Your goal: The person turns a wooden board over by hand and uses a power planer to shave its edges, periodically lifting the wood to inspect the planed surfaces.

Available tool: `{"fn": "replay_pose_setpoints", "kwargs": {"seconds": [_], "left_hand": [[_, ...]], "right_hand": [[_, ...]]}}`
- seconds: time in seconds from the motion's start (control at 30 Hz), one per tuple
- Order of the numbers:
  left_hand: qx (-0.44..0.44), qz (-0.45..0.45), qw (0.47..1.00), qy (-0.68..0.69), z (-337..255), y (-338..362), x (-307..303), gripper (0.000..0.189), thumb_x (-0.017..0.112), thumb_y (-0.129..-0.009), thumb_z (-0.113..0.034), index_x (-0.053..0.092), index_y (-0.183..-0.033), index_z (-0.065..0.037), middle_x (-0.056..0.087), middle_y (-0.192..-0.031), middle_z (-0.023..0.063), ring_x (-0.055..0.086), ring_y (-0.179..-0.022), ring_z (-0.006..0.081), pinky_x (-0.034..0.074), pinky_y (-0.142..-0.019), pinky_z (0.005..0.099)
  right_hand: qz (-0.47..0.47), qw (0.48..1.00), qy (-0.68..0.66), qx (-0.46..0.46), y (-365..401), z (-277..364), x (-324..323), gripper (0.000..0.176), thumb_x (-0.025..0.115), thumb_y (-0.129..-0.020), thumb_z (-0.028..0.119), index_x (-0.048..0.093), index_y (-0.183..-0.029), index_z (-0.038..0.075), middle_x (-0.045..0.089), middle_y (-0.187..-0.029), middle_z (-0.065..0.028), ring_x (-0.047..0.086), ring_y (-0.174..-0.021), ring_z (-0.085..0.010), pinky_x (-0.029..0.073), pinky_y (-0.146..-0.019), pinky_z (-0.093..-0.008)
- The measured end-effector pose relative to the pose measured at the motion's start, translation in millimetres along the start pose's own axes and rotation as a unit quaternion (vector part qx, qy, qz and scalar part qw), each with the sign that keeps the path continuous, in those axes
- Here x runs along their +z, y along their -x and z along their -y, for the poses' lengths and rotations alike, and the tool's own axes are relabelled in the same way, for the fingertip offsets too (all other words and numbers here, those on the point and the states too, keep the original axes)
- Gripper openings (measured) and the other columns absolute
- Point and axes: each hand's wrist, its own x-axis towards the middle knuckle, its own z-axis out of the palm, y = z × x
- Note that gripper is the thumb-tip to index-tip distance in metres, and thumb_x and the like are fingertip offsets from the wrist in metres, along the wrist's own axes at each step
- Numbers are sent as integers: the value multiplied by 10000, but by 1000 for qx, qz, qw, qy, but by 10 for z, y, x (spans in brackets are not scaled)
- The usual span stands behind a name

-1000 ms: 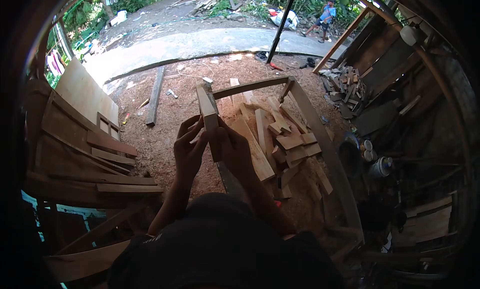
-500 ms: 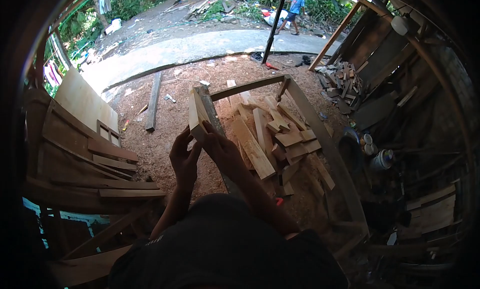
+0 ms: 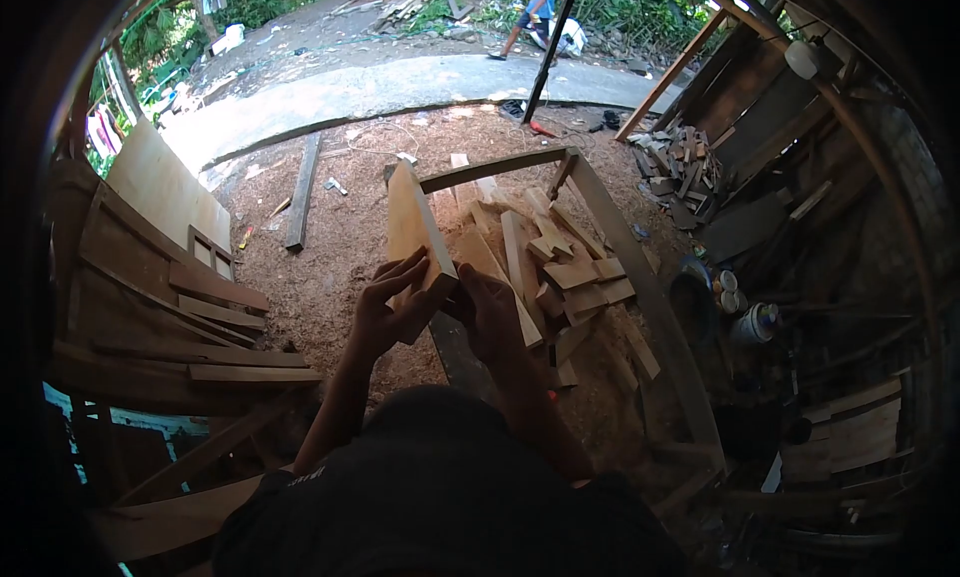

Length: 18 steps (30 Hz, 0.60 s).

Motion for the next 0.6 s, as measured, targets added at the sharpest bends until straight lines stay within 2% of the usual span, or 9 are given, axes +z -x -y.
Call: {"fn": "replay_pose_setpoints", "kwargs": {"seconds": [0.17, 0.23, 0.27, 0.33, 0.37, 0.4, 0.47, 0.53, 0.6], "left_hand": [[-39, 86, 995, 39, 56, 65, -32, 541, 796, -903, -227, 669, -1374, 6, 540, -1555, 187, 483, -1455, 325, 391, -1189, 450], [-119, 100, 973, 171, 135, 170, -24, 607, 771, -951, -250, 581, -1468, 6, 457, -1603, 237, 431, -1496, 331, 350, -1215, 443], [-117, 98, 973, 171, 201, 234, -1, 607, 771, -951, -250, 581, -1468, 6, 457, -1603, 237, 431, -1496, 331, 350, -1215, 443], [-94, -90, 991, 42, 403, 379, 68, 741, 742, -983, -269, 407, -1587, 0, 351, -1654, 270, 348, -1544, 306, 298, -1238, 415], [-179, -137, 961, 159, 418, 396, 99, 800, 726, -994, -271, 316, -1623, 4, 395, -1631, 252, 391, -1513, 270, 316, -1223, 385], [-179, -139, 961, 159, 445, 418, 57, 800, 726, -994, -271, 316, -1623, 4, 395, -1631, 252, 391, -1513, 270, 316, -1223, 385], [-277, 3, 896, 347, 397, 463, -49, 706, 685, -998, -220, 373, -1586, 16, 492, -1542, 199, 500, -1403, 238, 369, -1178, 375], [-290, -31, 878, 380, 215, 475, 41, 635, 628, -1009, -184, 396, -1558, 35, 543, -1464, 168, 546, -1329, 220, 420, -1121, 356], [-302, -64, 857, 412, 149, 471, 135, 569, 570, -1020, -149, 419, -1530, 54, 593, -1386, 138, 592, -1256, 203, 472, -1064, 337]], "right_hand": [[-6, 999, -48, 22, -51, -229, -376, 280, 676, -1043, 247, 672, -1143, -14, 748, -1019, -114, 751, -900, -205, 630, -861, -364], [12, 999, -44, 28, -25, -279, -456, 257, 690, -1034, 237, 671, -1125, -3, 748, -1000, -108, 749, -872, -198, 632, -845, -360], [-14, 997, -56, 43, 4, -312, -445, 273, 703, -1023, 238, 667, -1141, -5, 744, -998, -111, 748, -880, -205, 629, -857, -367], [-36, 995, -68, 58, 43, -339, -430, 291, 716, -1011, 240, 663, -1156, -6, 741, -996, -114, 746, -887, -212, 626, -869, -374], [-53, 994, -65, 70, 69, -331, -429, 326, 723, -998, 232, 643, -1190, -18, 730, -1035, -133, 740, -935, -235, 620, -894, -392], [-71, 992, -61, 81, 84, -330, -426, 366, 729, -984, 224, 623, -1224, -30, 719, -1074, -152, 734, -984, -257, 614, -919, -409], [-79, 991, -62, 83, 88, -371, -425, 429, 724, -982, 239, 596, -1276, -46, 707, -1106, -155, 714, -1022, -261, 602, -921, -414], [-87, 991, -61, 83, 108, -371, -423, 492, 718, -980, 253, 569, -1329, -61, 696, -1137, -159, 695, -1059, -264, 589, -924, -419], [-86, 990, -50, 97, 159, -335, -387, 630, 713, -966, 249, 453, -1436, -80, 651, -1223, -176, 667, -1130, -279, 580, -974, -427]]}}
